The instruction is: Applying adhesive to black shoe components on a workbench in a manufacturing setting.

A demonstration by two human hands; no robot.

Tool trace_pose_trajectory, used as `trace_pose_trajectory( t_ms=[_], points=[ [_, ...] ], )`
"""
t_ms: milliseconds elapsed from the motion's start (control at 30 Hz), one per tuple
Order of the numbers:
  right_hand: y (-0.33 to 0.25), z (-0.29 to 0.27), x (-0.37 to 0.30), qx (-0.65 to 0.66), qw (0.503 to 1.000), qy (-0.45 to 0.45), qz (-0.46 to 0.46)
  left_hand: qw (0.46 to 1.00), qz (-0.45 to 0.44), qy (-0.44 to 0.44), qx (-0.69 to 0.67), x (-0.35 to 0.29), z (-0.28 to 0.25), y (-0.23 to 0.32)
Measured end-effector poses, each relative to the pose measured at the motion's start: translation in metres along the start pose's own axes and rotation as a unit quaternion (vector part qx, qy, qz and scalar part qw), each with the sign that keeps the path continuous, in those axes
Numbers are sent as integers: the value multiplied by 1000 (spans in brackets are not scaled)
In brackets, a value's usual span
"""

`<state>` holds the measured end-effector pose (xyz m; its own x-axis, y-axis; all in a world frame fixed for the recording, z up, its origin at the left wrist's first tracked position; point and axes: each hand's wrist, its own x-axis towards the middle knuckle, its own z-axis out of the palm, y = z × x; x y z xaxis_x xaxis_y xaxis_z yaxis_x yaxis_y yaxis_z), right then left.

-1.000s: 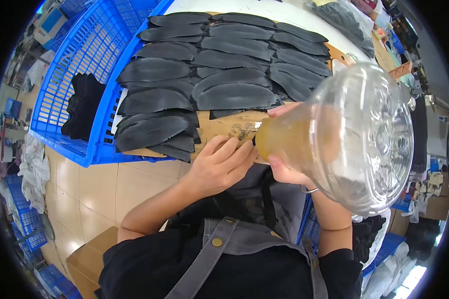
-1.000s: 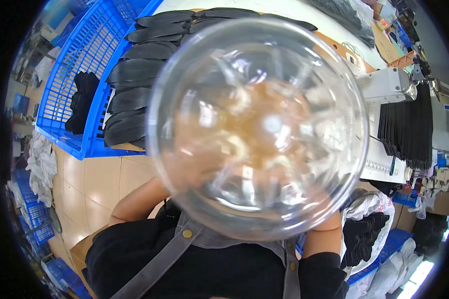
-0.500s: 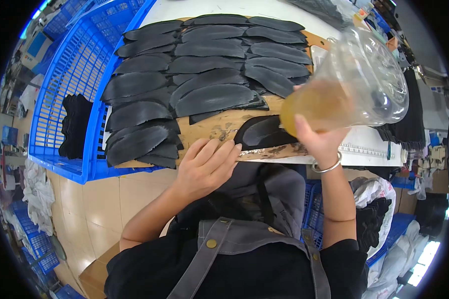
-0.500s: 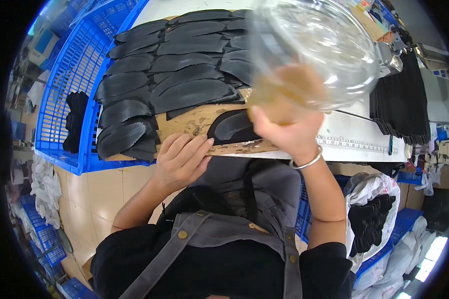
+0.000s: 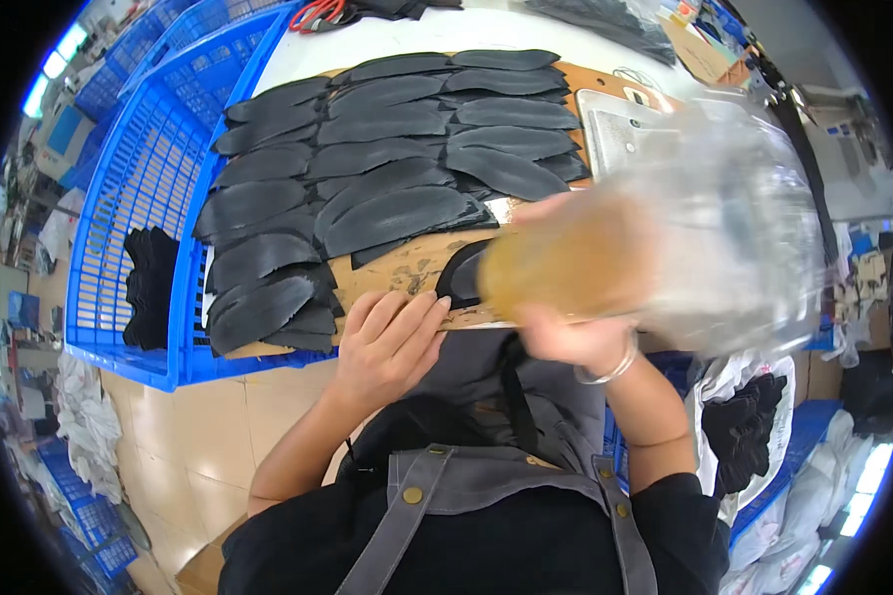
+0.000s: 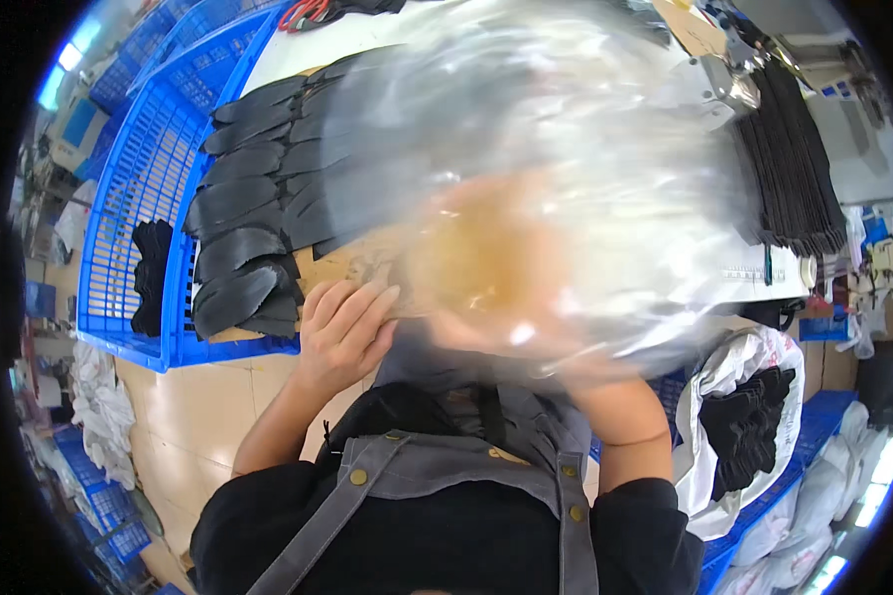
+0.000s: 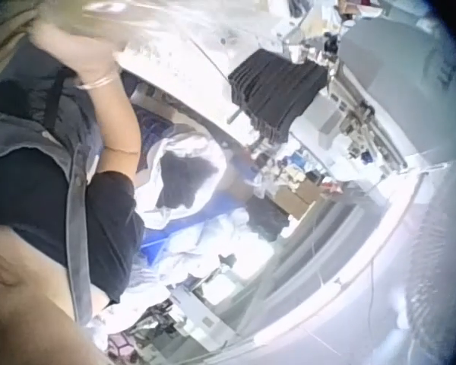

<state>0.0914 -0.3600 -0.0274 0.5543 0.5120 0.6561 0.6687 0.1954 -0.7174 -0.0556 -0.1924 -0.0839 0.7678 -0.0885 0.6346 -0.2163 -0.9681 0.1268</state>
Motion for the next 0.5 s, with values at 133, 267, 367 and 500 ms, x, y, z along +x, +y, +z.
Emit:
trace_pose_trajectory(
  t_ms=[133,267,367,500],
  points=[
    [0,29,9,18,998,-7,-55,999,7,10,34,-15,9,-4],
    [8,12,10,-122,988,-78,-52,1000,-11,-1,-14,-4,-2,2],
    [34,-37,-3,-63,998,9,5,1000,-2,4,8,4,-1,2],
    [39,-88,-11,-181,960,214,-15,999,-27,-15,-13,16,-10,6]
  ],
)
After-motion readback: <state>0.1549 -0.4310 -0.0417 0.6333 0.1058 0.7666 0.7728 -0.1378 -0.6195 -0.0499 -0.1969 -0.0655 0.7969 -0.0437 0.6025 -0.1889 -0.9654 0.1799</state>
